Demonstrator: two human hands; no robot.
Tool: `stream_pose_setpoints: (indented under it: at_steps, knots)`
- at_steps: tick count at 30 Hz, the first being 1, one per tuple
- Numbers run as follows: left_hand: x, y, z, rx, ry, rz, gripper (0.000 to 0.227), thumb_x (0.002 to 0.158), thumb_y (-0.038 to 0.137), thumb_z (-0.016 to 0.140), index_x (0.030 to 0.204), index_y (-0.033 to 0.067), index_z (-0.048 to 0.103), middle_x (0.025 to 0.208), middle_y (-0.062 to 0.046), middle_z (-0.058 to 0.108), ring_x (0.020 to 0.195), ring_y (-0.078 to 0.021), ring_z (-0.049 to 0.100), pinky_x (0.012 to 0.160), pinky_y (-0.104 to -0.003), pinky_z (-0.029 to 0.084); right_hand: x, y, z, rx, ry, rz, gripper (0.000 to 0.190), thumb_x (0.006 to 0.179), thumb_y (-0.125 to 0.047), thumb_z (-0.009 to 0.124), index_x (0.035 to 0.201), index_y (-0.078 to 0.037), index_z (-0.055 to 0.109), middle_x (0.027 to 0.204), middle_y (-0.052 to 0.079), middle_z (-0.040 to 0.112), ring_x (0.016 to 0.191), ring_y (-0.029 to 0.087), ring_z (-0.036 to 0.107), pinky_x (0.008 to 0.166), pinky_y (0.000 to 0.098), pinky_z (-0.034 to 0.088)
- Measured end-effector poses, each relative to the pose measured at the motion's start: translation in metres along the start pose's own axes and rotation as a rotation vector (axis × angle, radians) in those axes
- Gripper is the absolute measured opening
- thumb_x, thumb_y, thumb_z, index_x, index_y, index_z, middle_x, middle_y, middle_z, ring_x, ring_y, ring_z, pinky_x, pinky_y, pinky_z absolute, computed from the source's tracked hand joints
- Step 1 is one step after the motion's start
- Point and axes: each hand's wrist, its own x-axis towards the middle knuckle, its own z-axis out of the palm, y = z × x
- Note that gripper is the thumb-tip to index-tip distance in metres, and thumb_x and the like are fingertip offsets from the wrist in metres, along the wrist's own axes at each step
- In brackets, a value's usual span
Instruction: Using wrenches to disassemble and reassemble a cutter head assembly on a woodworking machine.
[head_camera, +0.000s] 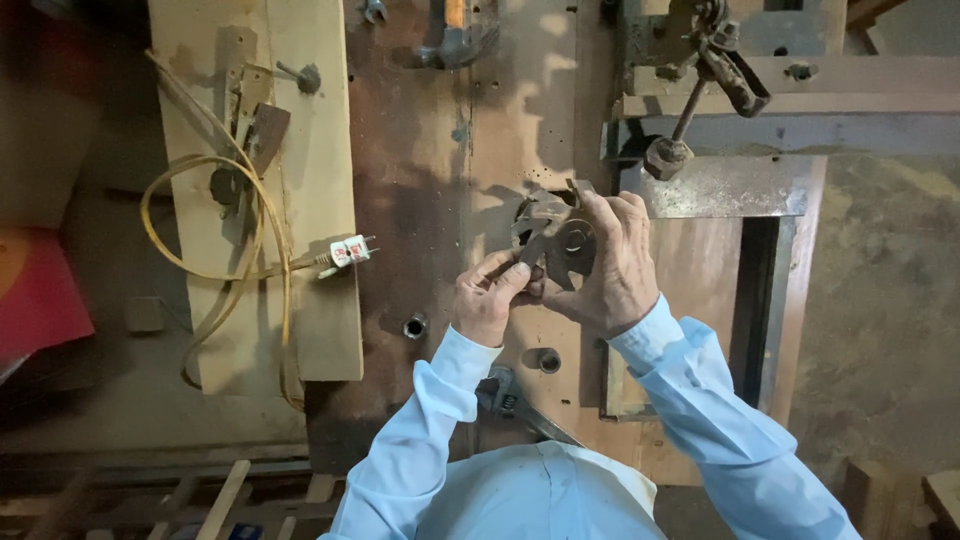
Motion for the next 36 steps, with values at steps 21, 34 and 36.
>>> stream_pose_setpoints:
  at_steps: [21, 34, 36]
  knots:
    - [0.037, -0.073, -0.035, 0.327, 0.122, 0.035, 0.023, 0.087, 0.021, 0.082, 0.095, 0.001, 0.075, 0.084, -0.018, 0.072, 0.079, -0.0227, 0.072, 0.071, -0.04, 0.062, -0.016, 0.051, 0.042, 0.073, -0.058, 0.043, 0.142, 0.045, -0.03, 0.096, 0.164, -0.003, 0.022, 0.133, 0.027, 0.051, 0.134, 0.059, 0.039, 0.1, 0.0713, 0.044]
    - [0.037, -0.064, -0.03, 0.499, 0.1, -0.119, 0.019, 0.087, 0.027, 0.079, 0.092, 0.0082, 0.077, 0.075, -0.01, 0.075, 0.067, -0.0208, 0.076, 0.062, -0.033, 0.062, -0.038, 0.082, 0.061, 0.017, -0.137, 0.085, 0.142, 0.05, -0.038, 0.097, 0.166, -0.008, 0.019, 0.144, 0.025, 0.045, 0.144, 0.054, 0.03, 0.108, 0.0688, 0.029]
    - [0.039, -0.062, -0.032, 0.509, 0.115, -0.126, 0.019, 0.086, 0.028, 0.08, 0.092, 0.0106, 0.077, 0.078, -0.01, 0.077, 0.068, -0.0218, 0.077, 0.06, -0.033, 0.064, -0.037, 0.079, 0.052, 0.06, -0.153, 0.105, 0.142, 0.051, -0.039, 0.098, 0.165, -0.008, 0.021, 0.149, 0.026, 0.042, 0.147, 0.054, 0.025, 0.111, 0.0722, 0.021]
